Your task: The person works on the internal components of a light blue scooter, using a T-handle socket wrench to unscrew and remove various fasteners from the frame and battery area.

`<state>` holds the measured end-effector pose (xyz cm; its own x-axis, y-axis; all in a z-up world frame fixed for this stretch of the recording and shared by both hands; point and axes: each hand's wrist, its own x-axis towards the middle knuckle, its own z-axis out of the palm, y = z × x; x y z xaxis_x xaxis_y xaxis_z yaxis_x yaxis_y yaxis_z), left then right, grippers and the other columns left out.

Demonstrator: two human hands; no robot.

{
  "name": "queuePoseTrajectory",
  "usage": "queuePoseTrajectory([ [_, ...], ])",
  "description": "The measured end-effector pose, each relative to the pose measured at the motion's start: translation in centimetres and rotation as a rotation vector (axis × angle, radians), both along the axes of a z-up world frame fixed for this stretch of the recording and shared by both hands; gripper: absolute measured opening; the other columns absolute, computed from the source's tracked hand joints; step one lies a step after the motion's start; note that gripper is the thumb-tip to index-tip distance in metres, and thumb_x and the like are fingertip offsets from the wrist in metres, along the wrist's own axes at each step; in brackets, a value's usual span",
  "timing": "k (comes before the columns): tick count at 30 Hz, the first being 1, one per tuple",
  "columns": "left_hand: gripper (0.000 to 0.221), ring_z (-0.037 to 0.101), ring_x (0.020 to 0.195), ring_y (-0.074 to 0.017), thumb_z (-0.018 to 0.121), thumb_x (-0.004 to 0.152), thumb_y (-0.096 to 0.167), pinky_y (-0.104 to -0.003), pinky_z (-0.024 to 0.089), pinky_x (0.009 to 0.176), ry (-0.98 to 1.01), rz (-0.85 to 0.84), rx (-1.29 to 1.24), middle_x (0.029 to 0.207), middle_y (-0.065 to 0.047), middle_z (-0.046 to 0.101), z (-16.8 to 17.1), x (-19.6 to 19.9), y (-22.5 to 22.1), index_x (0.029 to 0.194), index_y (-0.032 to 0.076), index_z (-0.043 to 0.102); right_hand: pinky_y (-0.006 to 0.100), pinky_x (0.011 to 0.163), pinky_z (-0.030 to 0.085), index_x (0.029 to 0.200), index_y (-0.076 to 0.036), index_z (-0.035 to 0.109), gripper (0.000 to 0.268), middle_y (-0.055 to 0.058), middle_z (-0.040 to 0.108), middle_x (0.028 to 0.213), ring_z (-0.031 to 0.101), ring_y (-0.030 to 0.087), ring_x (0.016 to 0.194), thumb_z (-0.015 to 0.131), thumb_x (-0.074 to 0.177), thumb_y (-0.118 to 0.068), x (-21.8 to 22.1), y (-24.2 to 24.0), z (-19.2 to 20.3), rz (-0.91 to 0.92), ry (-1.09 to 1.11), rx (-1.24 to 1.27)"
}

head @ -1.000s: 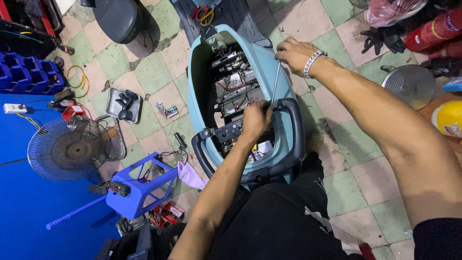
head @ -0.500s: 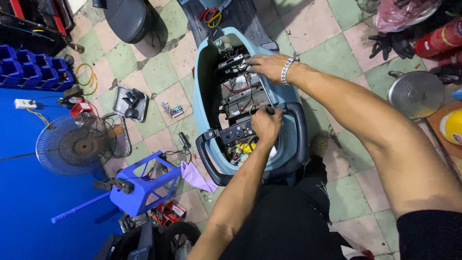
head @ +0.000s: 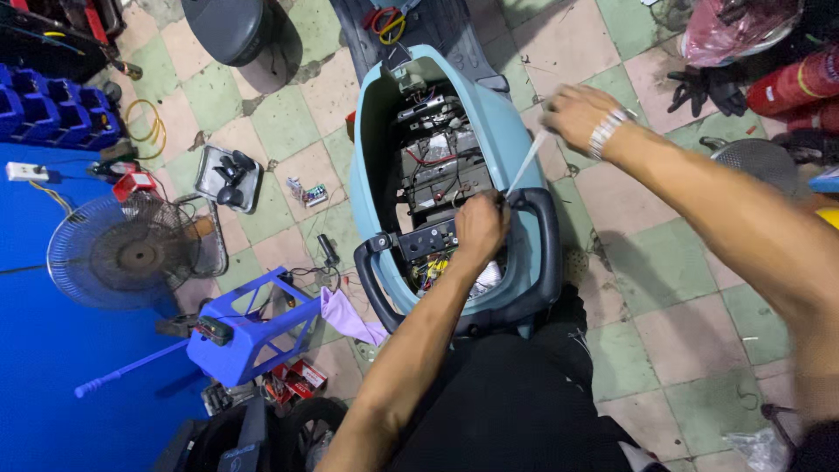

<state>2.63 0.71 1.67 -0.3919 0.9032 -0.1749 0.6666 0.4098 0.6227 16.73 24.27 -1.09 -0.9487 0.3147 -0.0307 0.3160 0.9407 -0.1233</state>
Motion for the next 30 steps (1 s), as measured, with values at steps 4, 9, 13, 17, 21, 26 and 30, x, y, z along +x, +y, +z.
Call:
queuePoseTrajectory([
  [4, 0.023, 0.077, 0.096, -0.0201, 0.069, 0.092, 0.012, -0.035, 0.064, 0.09, -0.637, 0.022, 0.179, 0.102, -0.012, 0.079, 9.1, 5.7, -3.3, 0.114, 0.007, 0.074, 0.045, 0.095, 0.054, 0.104, -0.014, 0.072, 0.02, 0.011, 0.071, 0.103, 0.065, 0.03, 0.11, 0.067, 0.085, -0.015, 6.6, -6.8, 2.6, -0.303, -0.321, -0.096],
  [9, 0.025, 0.077, 0.097, -0.0215, 0.068, 0.091, 0.013, -0.036, 0.063, 0.09, -1.141, -0.165, 0.121, 0.103, -0.013, 0.078, 18.7, 13.1, -8.2, 0.114, 0.007, 0.073, 0.048, 0.077, 0.059, 0.11, -0.012, 0.073, 0.024, 0.017, 0.076, 0.088, 0.074, 0.036, 0.078, 0.065, 0.093, -0.028, 9.4, -19.4, 5.0, -0.657, -0.382, -0.648],
  [13, 0.027, 0.077, 0.097, -0.0226, 0.067, 0.09, 0.013, -0.036, 0.062, 0.09, -1.145, -0.144, 0.117, 0.104, -0.013, 0.078, 16.8, 10.2, -11.0, 0.115, 0.006, 0.072, 0.047, 0.075, 0.059, 0.104, -0.004, 0.075, 0.024, 0.018, 0.077, 0.088, 0.074, 0.036, 0.079, 0.07, 0.094, -0.026, 8.8, -25.4, 4.9, -0.786, -0.059, -0.736],
  [17, 0.028, 0.076, 0.097, -0.0237, 0.066, 0.089, 0.013, -0.036, 0.062, 0.09, -1.133, -0.131, 0.096, 0.104, -0.013, 0.078, 17.2, 9.8, -12.8, 0.115, 0.006, 0.072, 0.044, 0.077, 0.06, 0.107, -0.005, 0.076, 0.027, 0.017, 0.078, 0.087, 0.076, 0.033, 0.078, 0.07, 0.093, -0.027, 7.9, -26.7, 4.8, -0.866, -0.048, -0.772],
  [21, 0.03, 0.076, 0.098, -0.0248, 0.065, 0.088, 0.013, -0.037, 0.061, 0.09, -1.154, -0.18, 0.118, 0.105, -0.014, 0.077, 17.0, 10.7, -12.2, 0.116, 0.005, 0.071, 0.044, 0.075, 0.059, 0.106, -0.007, 0.078, 0.029, 0.017, 0.077, 0.086, 0.075, 0.033, 0.078, 0.073, 0.092, -0.032, 6.2, -27.2, 4.7, -0.84, -0.17, -0.709],
  [26, 0.032, 0.076, 0.098, -0.0262, 0.064, 0.086, 0.014, -0.037, 0.06, 0.09, -1.177, -0.228, 0.141, 0.106, -0.014, 0.077, 16.8, 11.0, -11.8, 0.116, 0.005, 0.071, 0.045, 0.081, 0.058, 0.104, -0.007, 0.079, 0.028, 0.017, 0.078, 0.086, 0.075, 0.034, 0.082, 0.071, 0.091, -0.03, 4.5, -29.2, 3.2, -0.875, -0.152, -0.815],
  [30, 0.034, 0.076, 0.098, -0.0273, 0.064, 0.085, 0.014, -0.037, 0.06, 0.09, -1.172, -0.2, 0.148, 0.107, -0.014, 0.077, 18.5, 12.1, -12.5, 0.117, 0.004, 0.07, 0.044, 0.085, 0.058, 0.106, -0.005, 0.077, 0.026, 0.019, 0.077, 0.096, 0.075, 0.037, 0.091, 0.07, 0.089, -0.024, 1.2, -31.2, -0.3, -0.73, -0.045, -0.892],
])
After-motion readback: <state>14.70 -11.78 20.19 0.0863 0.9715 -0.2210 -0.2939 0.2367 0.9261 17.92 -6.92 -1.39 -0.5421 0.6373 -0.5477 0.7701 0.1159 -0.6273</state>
